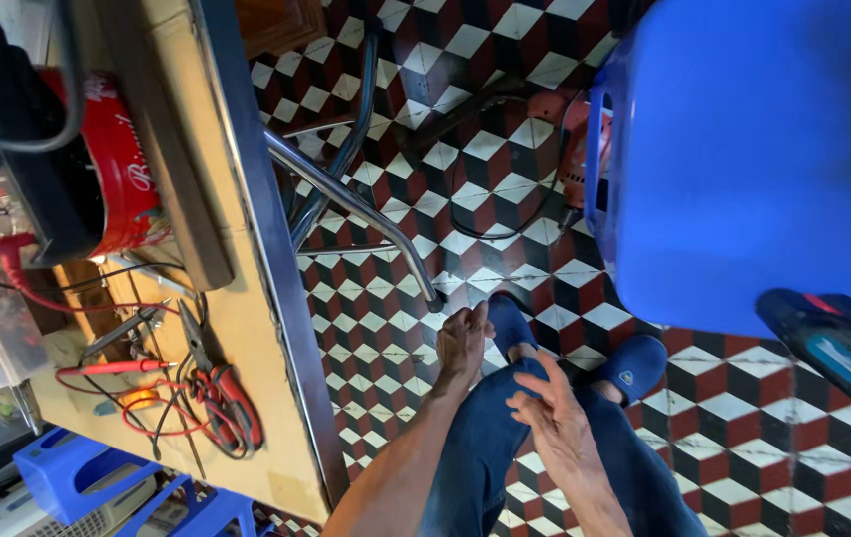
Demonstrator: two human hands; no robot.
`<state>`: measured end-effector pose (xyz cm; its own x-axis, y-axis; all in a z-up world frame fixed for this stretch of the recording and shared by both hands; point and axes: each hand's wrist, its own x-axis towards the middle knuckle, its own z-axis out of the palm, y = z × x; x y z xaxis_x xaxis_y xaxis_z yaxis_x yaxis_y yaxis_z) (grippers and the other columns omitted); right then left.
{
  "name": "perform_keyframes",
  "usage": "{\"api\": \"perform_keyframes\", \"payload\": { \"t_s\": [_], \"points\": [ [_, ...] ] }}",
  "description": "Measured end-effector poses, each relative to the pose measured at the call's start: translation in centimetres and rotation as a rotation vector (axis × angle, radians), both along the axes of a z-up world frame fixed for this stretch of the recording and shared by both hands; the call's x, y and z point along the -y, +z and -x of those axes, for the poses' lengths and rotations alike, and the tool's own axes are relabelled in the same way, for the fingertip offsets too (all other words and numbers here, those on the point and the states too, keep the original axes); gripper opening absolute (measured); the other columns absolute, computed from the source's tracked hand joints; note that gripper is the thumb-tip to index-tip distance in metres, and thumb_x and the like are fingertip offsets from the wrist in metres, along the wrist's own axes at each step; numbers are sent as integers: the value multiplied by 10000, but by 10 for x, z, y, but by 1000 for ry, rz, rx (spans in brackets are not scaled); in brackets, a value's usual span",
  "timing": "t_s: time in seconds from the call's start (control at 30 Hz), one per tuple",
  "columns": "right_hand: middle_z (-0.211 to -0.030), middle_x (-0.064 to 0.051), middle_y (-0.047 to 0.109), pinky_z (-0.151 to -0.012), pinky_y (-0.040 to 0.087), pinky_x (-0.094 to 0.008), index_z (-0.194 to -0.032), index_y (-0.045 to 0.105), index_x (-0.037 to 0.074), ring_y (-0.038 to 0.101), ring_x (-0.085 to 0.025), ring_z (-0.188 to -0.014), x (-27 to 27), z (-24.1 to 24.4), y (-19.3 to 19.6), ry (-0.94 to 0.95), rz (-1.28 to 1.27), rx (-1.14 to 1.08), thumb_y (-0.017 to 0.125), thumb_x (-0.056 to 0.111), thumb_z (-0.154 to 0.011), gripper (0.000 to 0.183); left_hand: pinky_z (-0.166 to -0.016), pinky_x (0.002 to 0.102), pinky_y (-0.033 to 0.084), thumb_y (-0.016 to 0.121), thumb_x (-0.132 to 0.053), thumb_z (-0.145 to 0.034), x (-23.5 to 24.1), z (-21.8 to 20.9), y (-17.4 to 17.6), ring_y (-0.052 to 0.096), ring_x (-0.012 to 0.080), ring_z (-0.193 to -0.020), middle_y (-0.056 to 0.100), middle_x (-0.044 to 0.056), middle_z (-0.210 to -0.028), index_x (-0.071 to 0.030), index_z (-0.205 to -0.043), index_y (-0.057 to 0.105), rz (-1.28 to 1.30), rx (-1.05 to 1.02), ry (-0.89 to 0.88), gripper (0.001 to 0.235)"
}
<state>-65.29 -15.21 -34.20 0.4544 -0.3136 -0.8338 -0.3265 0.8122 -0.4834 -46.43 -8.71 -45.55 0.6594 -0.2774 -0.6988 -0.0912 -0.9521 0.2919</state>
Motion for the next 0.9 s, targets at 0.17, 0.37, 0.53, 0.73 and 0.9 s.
{"api": "perform_keyframes", "payload": {
  "t_s": [0.17, 0.37, 0.53, 0.73, 0.9],
  "points": [
    [-1326, -172, 669, -884, 638, -376, -1558, 337, 142, 742, -252, -1062, 5, -3, -35, -73, -8, 36, 568, 133, -942, 659, -875, 381, 561, 605, -350, -916, -12, -3, -35, 731, 249, -975, 774, 144, -1052, -110, -1163, 753, 133, 138, 11, 374],
    [-1313, -180, 674, -859, 620, -382, -1573, 287, 122, 735, -269, -1018, 1, 6, -59, -281, -18, 44, 544, 101, -948, 675, -1089, 331, 457, 600, -419, -1005, 78, 33, 39, 602, 214, -1275, 594, 165, -1460, -39, -1499, 499, 484, -374, 209, 631],
    [-1198, -206, 716, -853, 562, -374, -1590, 311, 122, 710, -280, -1015, 13, 30, -76, -252, 63, -148, 533, 64, -961, 669, -1128, 338, 396, 550, -467, -1013, 175, 89, 137, 505, 298, -1372, 439, 181, -1602, -65, -1638, 220, 591, -539, 57, 813],
    [-1155, -182, 734, -887, 541, -359, -1579, 340, 110, 715, -246, -1033, 19, 51, -67, -119, 185, -273, 530, 12, -927, 686, -1145, 330, 413, 494, -488, -1041, 209, 103, 171, 492, 297, -1443, 457, 222, -1584, -72, -1672, 164, 654, -452, -72, 825],
    [-1152, -167, 712, -863, 555, -345, -1578, 347, 106, 713, -231, -1016, 19, 42, -55, -257, 109, -156, 511, 28, -948, 655, -1130, 355, 412, 483, -540, -1024, 204, 104, 161, 521, 321, -1418, 510, 254, -1544, -67, -1683, 186, 657, -407, -113, 864]
  ]
}}
